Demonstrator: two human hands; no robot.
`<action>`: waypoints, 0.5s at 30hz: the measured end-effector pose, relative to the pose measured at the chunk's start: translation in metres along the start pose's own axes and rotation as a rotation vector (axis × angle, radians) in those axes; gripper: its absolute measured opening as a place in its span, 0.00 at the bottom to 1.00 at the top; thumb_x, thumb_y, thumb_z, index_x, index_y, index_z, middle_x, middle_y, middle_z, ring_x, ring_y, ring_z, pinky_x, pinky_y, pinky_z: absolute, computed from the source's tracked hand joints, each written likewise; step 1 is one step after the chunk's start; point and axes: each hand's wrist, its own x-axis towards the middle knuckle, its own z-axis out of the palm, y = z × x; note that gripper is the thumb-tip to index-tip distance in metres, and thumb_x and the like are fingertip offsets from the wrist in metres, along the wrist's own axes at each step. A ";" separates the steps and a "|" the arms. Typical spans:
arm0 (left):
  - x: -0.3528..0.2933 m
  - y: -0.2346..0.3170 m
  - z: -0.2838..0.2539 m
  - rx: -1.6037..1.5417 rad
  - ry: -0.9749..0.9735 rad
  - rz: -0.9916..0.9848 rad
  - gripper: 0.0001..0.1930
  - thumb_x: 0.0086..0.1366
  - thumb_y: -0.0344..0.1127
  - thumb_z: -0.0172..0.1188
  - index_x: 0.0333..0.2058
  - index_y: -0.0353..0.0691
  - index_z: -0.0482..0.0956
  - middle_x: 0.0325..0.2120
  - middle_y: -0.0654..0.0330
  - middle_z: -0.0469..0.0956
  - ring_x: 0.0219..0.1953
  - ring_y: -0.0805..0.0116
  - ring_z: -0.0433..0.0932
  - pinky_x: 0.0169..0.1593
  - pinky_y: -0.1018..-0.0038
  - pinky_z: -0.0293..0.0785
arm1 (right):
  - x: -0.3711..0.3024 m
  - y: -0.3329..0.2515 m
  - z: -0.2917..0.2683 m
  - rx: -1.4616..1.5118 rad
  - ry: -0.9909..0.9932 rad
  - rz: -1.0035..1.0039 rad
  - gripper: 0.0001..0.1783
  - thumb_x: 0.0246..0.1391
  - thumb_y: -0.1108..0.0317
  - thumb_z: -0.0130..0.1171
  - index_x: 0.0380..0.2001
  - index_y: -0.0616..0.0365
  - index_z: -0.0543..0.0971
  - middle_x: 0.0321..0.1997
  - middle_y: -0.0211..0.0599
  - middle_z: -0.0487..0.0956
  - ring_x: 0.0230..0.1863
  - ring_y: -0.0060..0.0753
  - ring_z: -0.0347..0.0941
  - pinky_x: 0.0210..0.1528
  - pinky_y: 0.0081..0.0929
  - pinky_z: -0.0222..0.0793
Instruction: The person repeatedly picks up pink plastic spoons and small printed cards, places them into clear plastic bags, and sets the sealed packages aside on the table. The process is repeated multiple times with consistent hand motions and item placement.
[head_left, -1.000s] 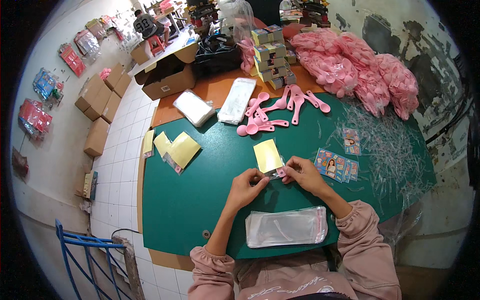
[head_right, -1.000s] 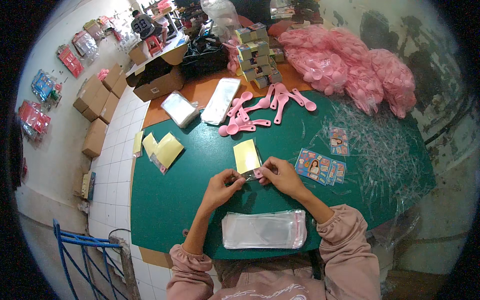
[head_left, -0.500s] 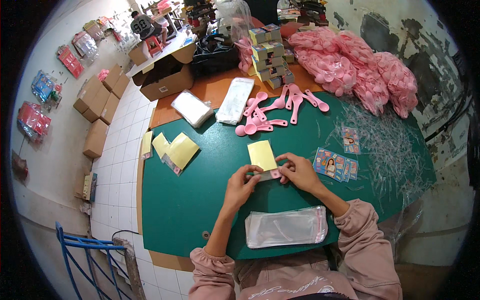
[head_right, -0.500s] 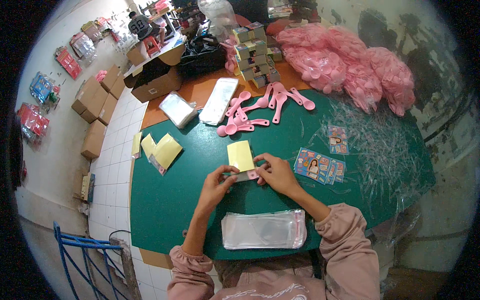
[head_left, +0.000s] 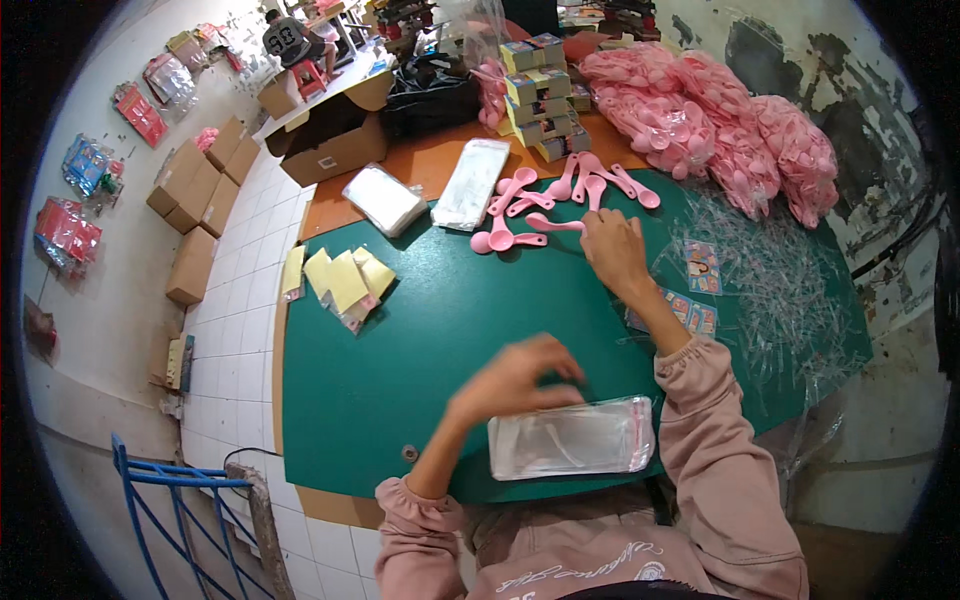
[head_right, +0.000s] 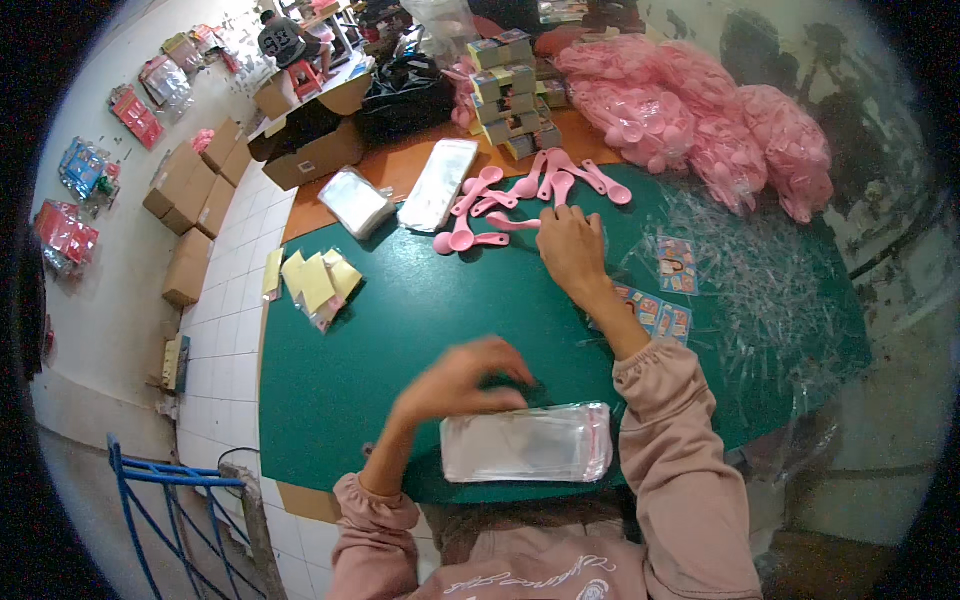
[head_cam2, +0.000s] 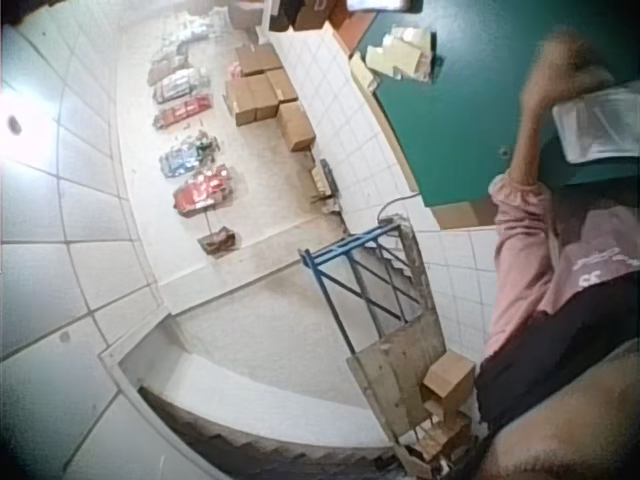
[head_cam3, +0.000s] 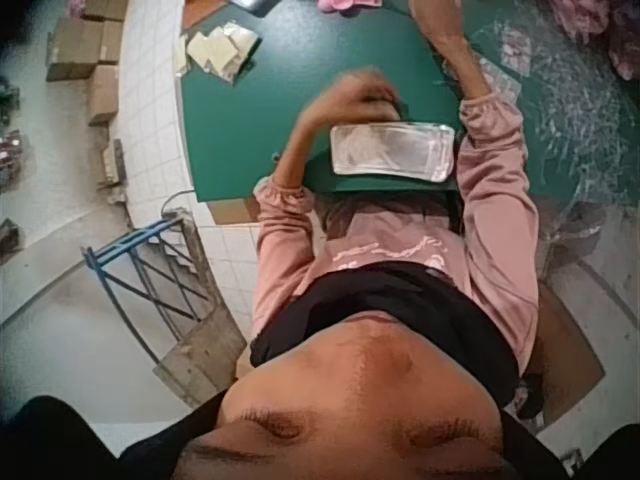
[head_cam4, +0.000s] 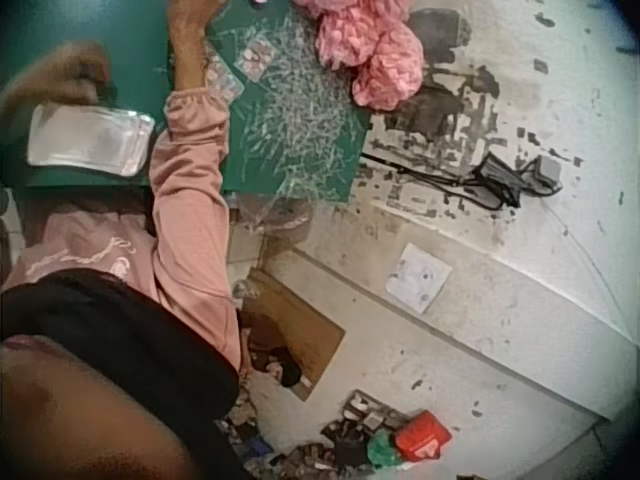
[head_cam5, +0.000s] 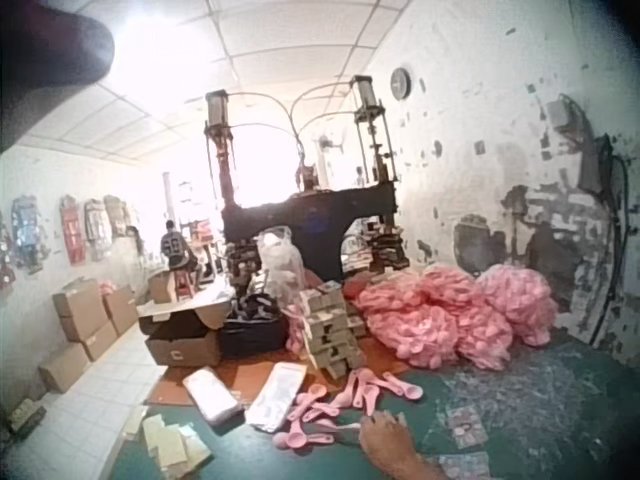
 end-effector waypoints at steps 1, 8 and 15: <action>0.005 0.010 0.020 0.043 -0.152 0.064 0.11 0.51 0.32 0.61 0.34 0.38 0.74 0.34 0.56 0.73 0.35 0.63 0.74 0.38 0.74 0.71 | -0.001 0.003 -0.009 -0.007 -0.005 -0.002 0.08 0.45 0.70 0.55 0.31 0.57 0.74 0.30 0.39 0.73 0.35 0.41 0.69 0.38 0.37 0.62; 0.018 0.009 0.036 -0.251 -0.070 -0.136 0.10 0.53 0.35 0.61 0.31 0.37 0.72 0.22 0.59 0.78 0.26 0.69 0.78 0.30 0.76 0.71 | -0.021 0.017 -0.034 0.868 0.120 0.235 0.09 0.51 0.67 0.53 0.30 0.62 0.73 0.25 0.35 0.74 0.26 0.24 0.72 0.27 0.23 0.69; 0.014 -0.012 0.024 -0.416 -0.030 -0.091 0.08 0.57 0.35 0.57 0.33 0.39 0.79 0.35 0.63 0.78 0.34 0.74 0.76 0.40 0.78 0.70 | -0.034 0.007 -0.028 1.127 0.197 0.375 0.07 0.53 0.71 0.51 0.35 0.62 0.73 0.25 0.32 0.76 0.25 0.17 0.72 0.28 0.17 0.68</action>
